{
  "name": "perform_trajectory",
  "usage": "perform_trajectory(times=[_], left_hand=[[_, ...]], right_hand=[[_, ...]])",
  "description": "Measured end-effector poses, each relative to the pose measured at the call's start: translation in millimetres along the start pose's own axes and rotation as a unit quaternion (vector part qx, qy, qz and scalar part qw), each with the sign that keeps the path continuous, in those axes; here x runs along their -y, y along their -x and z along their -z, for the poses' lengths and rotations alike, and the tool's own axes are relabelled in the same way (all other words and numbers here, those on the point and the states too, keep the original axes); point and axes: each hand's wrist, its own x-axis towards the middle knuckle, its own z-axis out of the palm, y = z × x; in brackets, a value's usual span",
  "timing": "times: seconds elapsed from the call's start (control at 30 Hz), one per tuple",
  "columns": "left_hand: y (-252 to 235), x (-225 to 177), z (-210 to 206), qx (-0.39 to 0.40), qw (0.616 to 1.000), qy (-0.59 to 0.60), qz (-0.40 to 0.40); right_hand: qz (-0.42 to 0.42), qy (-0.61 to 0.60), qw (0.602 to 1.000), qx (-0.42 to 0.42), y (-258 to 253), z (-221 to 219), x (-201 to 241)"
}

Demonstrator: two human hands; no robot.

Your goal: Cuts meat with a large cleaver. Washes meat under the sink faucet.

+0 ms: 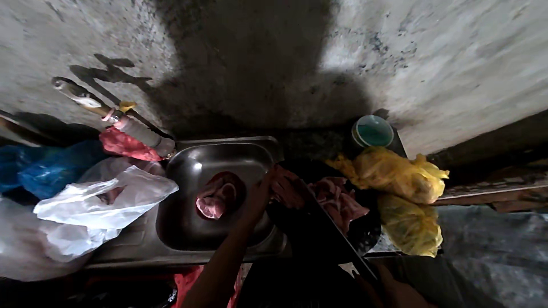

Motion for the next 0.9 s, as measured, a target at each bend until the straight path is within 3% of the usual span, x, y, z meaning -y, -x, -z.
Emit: perform_trajectory(times=[0.13, 0.23, 0.33, 0.43, 0.53, 0.6, 0.67, 0.73, 0.77, 0.83, 0.9], left_hand=[[-1, -7, 5, 0.033, 0.996, -0.071, 0.045], [2, -24, 12, -0.017, 0.957, -0.288, -0.04], [-1, -14, 17, -0.039, 0.957, -0.236, -0.163], [-7, 7, 29, 0.079, 0.956, -0.127, -0.254], [0, 8, 21, 0.116, 0.94, -0.167, -0.275], [8, 13, 7, 0.068, 0.946, -0.153, -0.278], [22, 23, -4, -0.069, 0.947, -0.103, -0.295], [39, 39, -7, -0.19, 0.917, -0.115, -0.33], [46, 50, -6, -0.189, 0.897, -0.143, -0.374], [53, 73, -3, -0.098, 0.837, -0.224, -0.489], [50, 81, -11, -0.035, 0.773, -0.305, -0.555]], right_hand=[[0.0, 0.004, 1.0, 0.015, -5, 9, 7], [0.028, -0.001, 1.0, -0.008, -10, 9, 9], [0.035, -0.041, 0.999, -0.002, -10, 13, 12], [0.039, -0.073, 0.997, -0.007, -16, 17, 21], [0.03, -0.068, 0.997, 0.005, -34, 17, 35], [0.028, -0.069, 0.997, 0.011, -46, 13, 40], [0.019, -0.081, 0.997, 0.004, -50, 8, 42], [0.005, -0.103, 0.995, -0.008, -51, 2, 37], [0.003, -0.117, 0.993, -0.014, -51, -2, 33], [0.001, -0.136, 0.991, -0.021, -50, -8, 25], [0.009, -0.152, 0.988, -0.041, -50, -14, 19]])
